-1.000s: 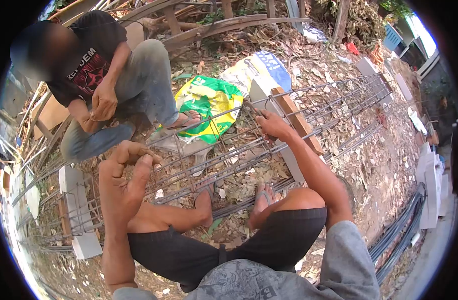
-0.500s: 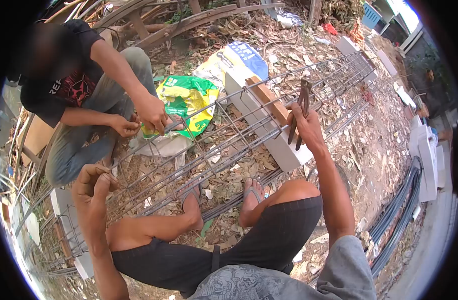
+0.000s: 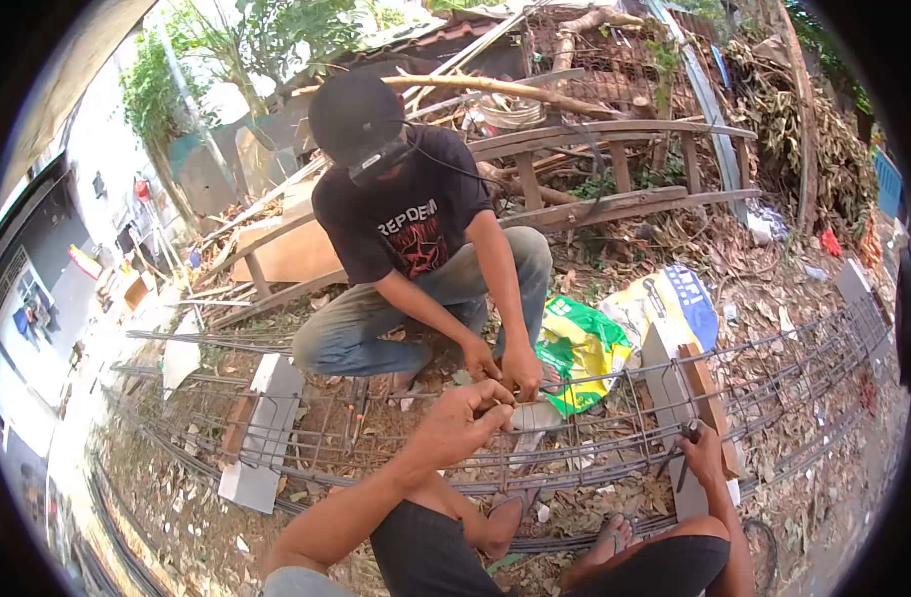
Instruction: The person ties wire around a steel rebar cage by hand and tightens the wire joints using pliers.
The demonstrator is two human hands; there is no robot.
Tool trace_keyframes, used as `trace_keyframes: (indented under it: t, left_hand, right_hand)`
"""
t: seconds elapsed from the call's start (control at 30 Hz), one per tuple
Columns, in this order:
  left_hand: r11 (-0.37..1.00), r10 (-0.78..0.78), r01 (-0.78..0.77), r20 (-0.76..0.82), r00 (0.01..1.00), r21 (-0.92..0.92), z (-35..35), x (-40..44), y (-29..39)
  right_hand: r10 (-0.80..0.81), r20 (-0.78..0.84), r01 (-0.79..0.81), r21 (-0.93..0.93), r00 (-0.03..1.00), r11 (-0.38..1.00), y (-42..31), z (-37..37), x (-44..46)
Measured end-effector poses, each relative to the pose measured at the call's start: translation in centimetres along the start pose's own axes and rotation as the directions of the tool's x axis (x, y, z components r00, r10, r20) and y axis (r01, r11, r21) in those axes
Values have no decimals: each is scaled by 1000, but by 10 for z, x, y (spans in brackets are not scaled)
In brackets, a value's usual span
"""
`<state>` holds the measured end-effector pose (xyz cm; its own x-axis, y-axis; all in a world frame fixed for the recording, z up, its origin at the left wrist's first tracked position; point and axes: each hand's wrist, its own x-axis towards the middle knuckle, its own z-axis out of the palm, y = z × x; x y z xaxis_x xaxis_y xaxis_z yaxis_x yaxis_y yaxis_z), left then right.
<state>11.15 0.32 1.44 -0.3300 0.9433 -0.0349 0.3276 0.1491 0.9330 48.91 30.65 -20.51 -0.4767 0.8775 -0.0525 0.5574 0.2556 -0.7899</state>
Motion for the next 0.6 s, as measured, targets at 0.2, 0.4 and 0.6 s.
trace_keyframes:
  t: [0.2, 0.4, 0.6]
  left_hand:
    - [976, 81, -108, 147, 986, 187, 24, 34, 11]
    - [904, 337, -373, 190, 922, 208, 72, 95, 31]
    - [996, 10, 17, 306, 952, -85, 73, 89, 17]
  right_hand:
    - [-208, -130, 201, -64, 970, 978, -138, -54, -15]
    - [-443, 131, 455, -72, 887, 888, -290, -45, -58]
    - [-294, 209, 265, 159, 933, 951, -253, 6, -42]
